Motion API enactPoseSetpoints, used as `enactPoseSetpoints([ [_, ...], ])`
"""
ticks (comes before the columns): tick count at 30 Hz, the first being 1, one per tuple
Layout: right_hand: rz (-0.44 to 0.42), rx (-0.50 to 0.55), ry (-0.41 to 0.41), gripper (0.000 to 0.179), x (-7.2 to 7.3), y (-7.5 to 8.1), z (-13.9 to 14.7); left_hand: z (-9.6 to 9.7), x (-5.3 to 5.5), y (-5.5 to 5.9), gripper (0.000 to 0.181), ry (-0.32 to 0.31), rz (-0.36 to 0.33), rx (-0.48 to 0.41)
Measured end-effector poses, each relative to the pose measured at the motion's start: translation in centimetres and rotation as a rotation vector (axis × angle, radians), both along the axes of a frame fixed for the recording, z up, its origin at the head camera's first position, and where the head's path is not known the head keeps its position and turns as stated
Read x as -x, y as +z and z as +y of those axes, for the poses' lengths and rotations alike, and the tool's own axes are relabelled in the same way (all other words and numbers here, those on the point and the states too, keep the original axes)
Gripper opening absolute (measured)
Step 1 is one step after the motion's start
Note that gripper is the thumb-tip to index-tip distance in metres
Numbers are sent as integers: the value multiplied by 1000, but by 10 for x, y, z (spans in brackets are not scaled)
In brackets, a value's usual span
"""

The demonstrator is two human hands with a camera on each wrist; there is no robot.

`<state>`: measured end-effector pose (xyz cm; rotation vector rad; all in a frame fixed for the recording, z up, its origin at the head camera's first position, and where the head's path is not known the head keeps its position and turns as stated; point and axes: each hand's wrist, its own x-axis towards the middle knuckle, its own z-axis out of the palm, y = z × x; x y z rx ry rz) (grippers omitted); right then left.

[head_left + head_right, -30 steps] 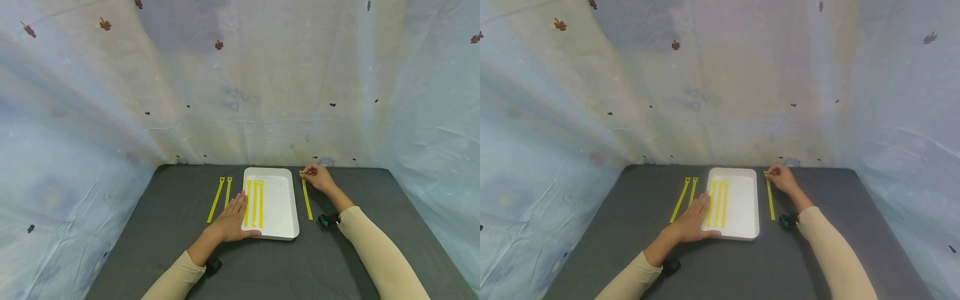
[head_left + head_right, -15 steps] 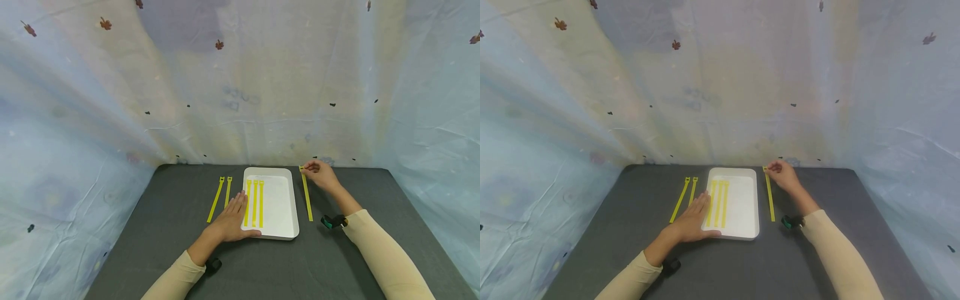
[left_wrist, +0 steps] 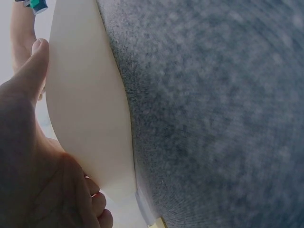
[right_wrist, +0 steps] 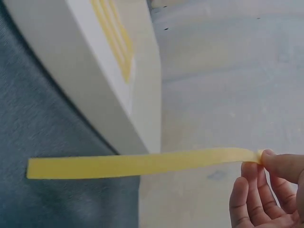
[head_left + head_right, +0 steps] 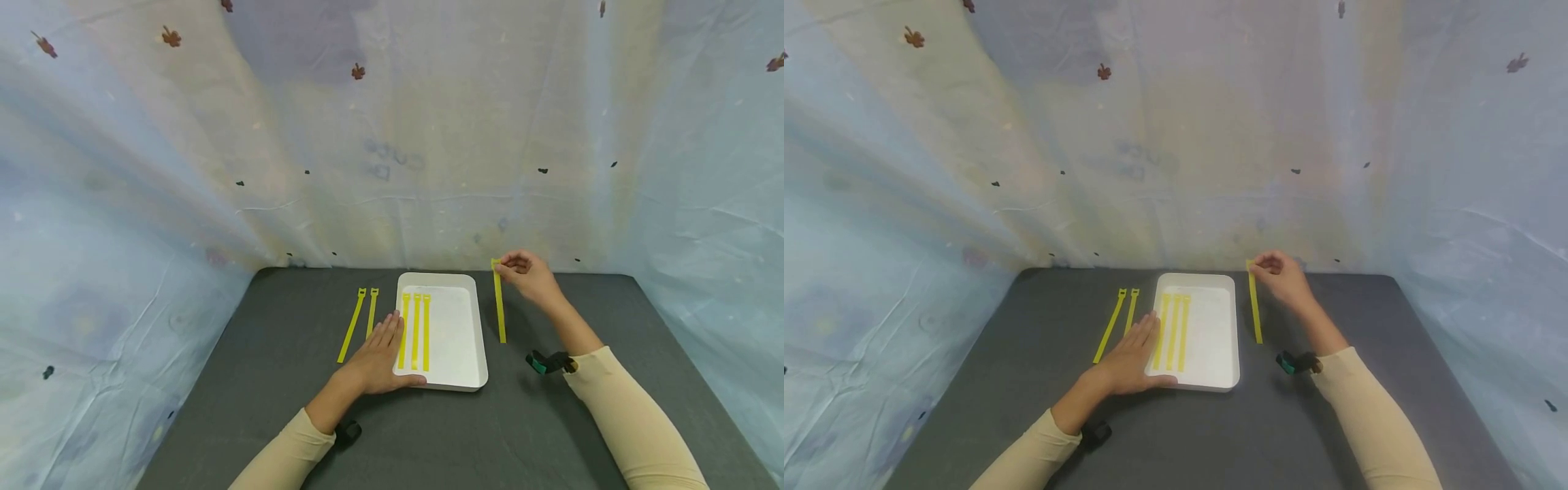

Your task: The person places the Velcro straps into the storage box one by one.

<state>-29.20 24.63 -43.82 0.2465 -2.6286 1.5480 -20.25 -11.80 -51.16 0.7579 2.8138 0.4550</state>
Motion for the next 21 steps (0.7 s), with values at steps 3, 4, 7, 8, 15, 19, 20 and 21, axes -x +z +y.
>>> enactPoseSetpoints([
  [3,14,38,2,37,-3,6,-2,0,1,-5,133,2,3,-10],
  [4,18,49,0,36,-4,7,-3,-1,2,-6,133,1,7,-17],
  [7,39,89,6,34,-7,12,-6,-2,3,-12,136,-4,22,-38],
  [8,45,107,11,34,-8,14,-7,-2,3,-12,137,-6,22,-50],
  [15,79,212,58,32,-15,26,-15,-3,3,-11,137,0,4,-59],
  [19,102,256,94,32,-19,30,-20,-3,0,-3,136,-5,-8,-62],
  [20,107,265,105,31,-19,30,-22,-2,0,-3,136,-4,-7,-56],
  [21,109,274,114,31,-20,30,-23,-2,0,-3,136,-1,-5,-44],
])
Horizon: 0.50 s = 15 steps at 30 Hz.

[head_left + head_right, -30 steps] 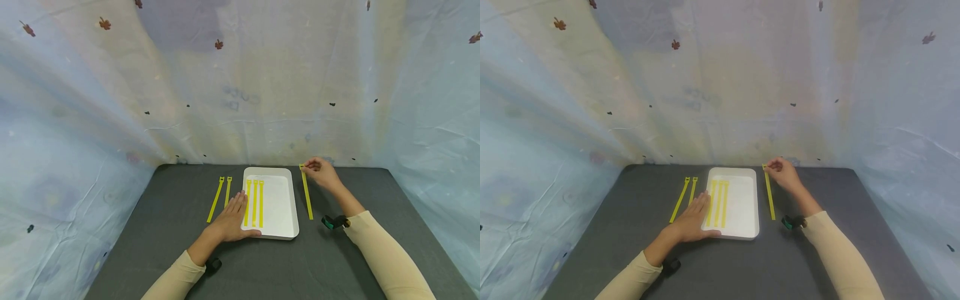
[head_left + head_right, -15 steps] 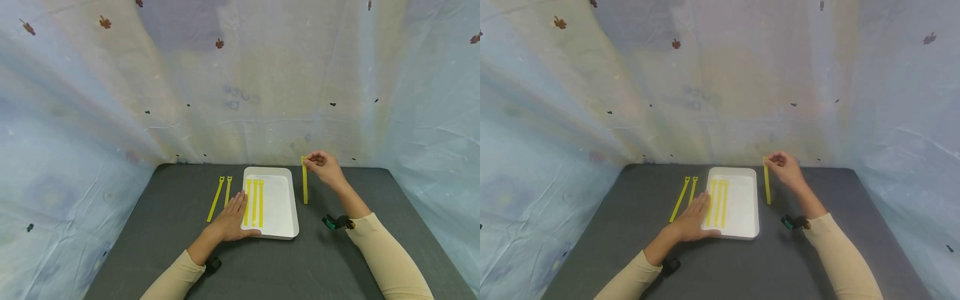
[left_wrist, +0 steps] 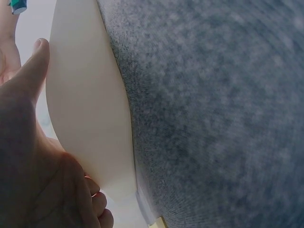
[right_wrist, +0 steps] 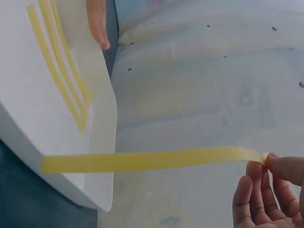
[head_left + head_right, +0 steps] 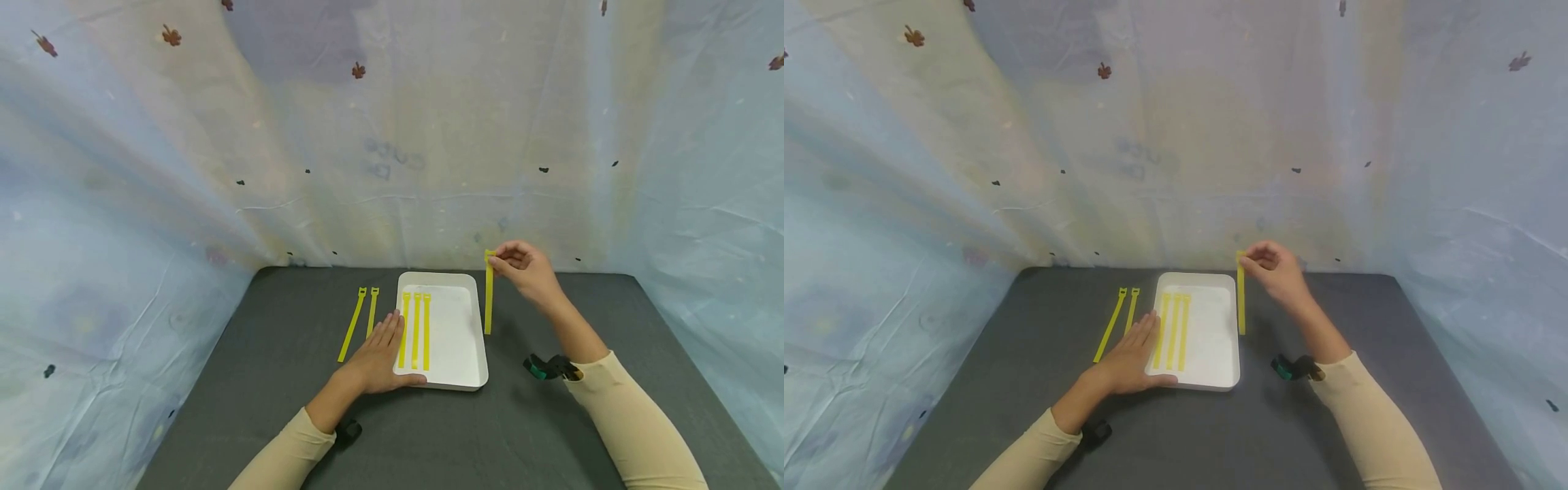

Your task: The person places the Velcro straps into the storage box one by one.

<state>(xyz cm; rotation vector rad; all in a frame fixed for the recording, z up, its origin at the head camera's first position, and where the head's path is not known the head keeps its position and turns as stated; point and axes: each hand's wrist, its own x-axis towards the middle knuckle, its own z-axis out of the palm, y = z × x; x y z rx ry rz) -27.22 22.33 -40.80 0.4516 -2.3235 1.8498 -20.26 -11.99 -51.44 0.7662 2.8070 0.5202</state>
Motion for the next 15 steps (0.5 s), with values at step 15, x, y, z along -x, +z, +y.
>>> enactPoseSetpoints([
  [15,-60,28,123,23,-10,-12,-24,4,-2,5,134,17,-4,60],
])
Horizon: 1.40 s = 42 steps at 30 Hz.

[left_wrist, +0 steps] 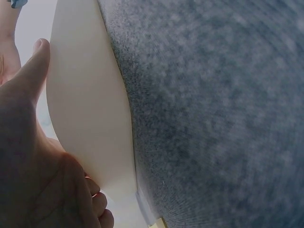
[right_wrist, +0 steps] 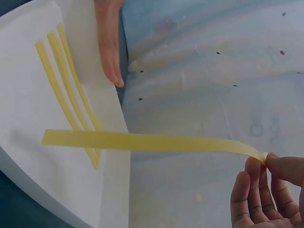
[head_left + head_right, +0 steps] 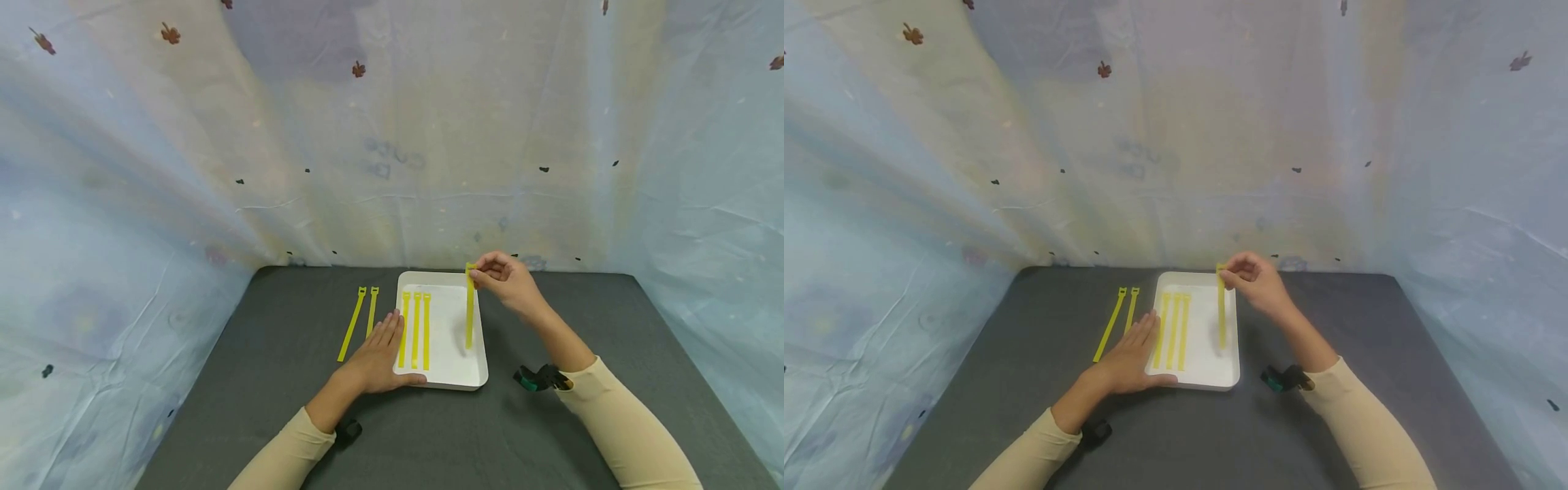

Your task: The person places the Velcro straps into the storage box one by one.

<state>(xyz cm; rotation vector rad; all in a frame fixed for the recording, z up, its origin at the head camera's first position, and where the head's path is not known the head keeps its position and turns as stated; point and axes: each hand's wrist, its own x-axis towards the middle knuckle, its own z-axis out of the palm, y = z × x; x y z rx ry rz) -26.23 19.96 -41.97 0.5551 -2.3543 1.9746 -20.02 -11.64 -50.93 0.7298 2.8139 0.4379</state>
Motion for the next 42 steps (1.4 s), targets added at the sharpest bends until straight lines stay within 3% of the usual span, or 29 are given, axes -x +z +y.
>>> enactPoseSetpoints([
  [7,2,-12,35,19,-2,-9,-11,0,1,-1,134,9,-5,13],
  [19,-122,22,62,24,-1,-23,-30,-2,0,0,135,2,-25,-41],
  [21,-138,18,52,24,0,-25,-33,-3,2,-6,137,-1,-22,-62],
  [25,-161,7,30,24,5,-28,-37,-5,5,-15,137,-4,-5,-69],
  [32,-197,22,0,21,19,-37,-39,-2,2,-5,137,1,-28,-49],
  [37,-191,-19,-11,24,29,-48,-40,-2,3,-9,138,2,-29,-33],
  [42,-193,-58,-35,25,37,-58,-42,-2,3,-7,139,-5,-36,-72],
])
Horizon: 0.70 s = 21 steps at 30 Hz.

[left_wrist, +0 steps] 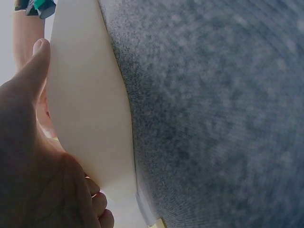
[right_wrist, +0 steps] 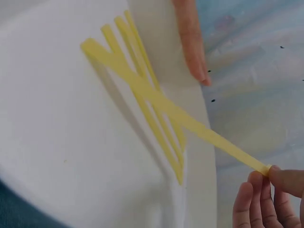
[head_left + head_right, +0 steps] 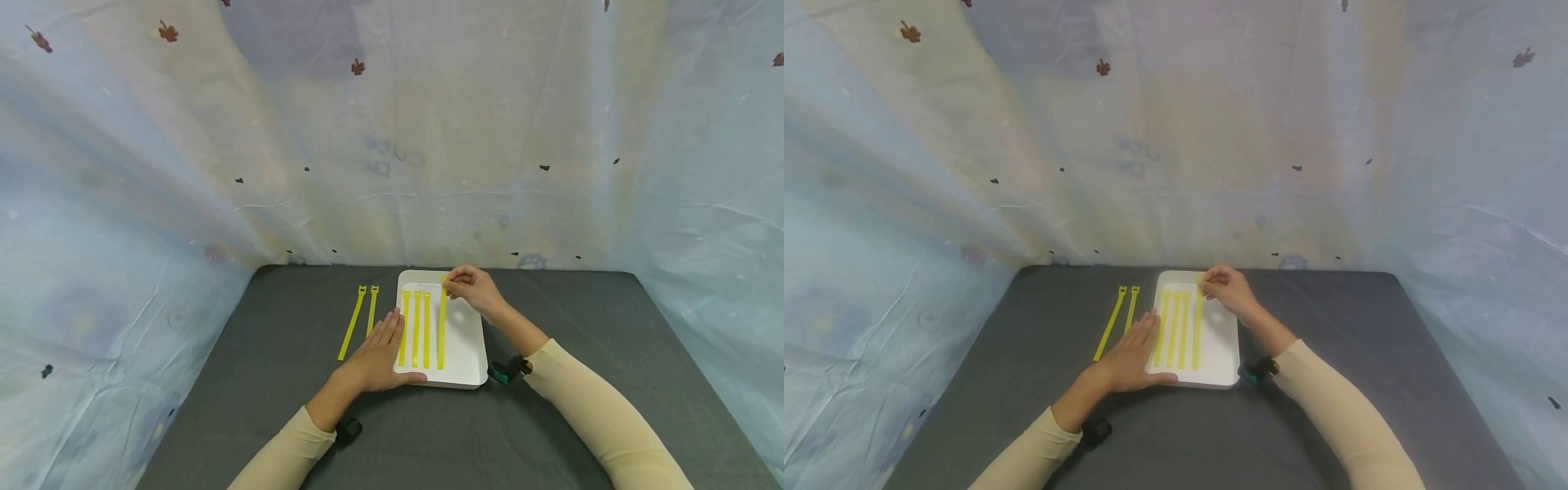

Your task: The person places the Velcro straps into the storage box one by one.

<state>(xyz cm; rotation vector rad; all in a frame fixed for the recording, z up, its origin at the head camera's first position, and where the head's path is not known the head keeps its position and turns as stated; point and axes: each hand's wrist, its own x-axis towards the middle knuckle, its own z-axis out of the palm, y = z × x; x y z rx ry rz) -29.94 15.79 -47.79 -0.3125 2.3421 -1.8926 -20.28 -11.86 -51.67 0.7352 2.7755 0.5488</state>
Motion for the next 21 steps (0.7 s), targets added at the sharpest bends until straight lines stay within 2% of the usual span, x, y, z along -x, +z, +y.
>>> enactPoseSetpoints([
  [2,-3,-17,-12,25,2,-3,-1,0,-1,2,138,-2,0,-1],
  [3,-6,-28,-22,25,3,-4,-2,-1,0,-2,138,-6,15,-3],
  [5,-9,-51,-33,26,4,-5,-3,0,0,-1,137,-7,18,8],
  [9,0,-79,-30,31,7,-6,-4,0,3,-8,137,-2,40,26],
  [10,9,-87,-24,32,7,-7,-4,1,1,-3,137,1,26,37],
  [14,25,-114,-1,30,12,-8,-4,1,0,0,136,-6,24,29],
  [15,22,-119,1,29,13,-8,-4,0,2,-5,136,-8,30,20],
  [16,21,-126,4,28,14,-8,-5,0,1,-2,136,-6,20,17],
  [21,0,-134,25,28,19,-9,-8,-1,2,-4,138,-3,4,-20],
])
